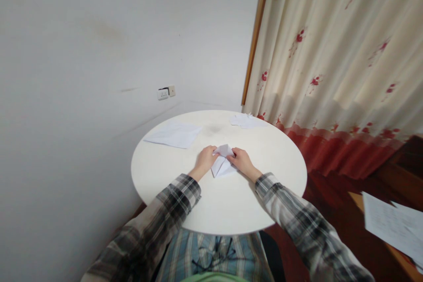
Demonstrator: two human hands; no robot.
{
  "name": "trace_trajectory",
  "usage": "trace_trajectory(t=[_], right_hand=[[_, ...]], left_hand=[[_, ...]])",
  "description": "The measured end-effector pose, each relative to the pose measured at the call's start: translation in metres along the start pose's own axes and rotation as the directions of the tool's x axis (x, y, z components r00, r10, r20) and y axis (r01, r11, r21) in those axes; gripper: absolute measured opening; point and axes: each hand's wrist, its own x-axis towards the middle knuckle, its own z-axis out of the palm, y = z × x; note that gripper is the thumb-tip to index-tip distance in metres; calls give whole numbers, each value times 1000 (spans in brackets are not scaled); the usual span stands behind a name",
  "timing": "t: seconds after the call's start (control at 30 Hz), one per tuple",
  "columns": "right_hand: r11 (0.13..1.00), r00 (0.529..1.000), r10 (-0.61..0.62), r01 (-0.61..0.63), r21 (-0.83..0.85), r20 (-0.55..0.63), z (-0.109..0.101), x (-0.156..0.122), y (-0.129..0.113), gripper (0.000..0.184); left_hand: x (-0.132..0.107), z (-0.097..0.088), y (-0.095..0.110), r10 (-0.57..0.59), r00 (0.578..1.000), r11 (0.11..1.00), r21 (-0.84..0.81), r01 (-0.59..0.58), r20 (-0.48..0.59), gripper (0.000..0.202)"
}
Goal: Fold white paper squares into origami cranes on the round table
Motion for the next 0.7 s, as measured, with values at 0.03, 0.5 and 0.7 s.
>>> trace_trajectory(t=[0.03, 0.5, 0.7], right_hand=[[1000, 1000, 1, -1, 5, 4, 0, 0, 0, 11], [999, 1000, -15, 15, 46, -1, -2, -1, -4, 11], [999, 999, 4, -6, 52, 33, 0, -1, -3, 10]], left_hand=[[0, 0, 0, 0, 1000, 1000, -5, 0, -3, 20], [1, 0, 0, -35, 999, 999, -10, 35, -11, 24], [1, -2, 3, -27, 1000, 999, -41, 26, -16, 20]])
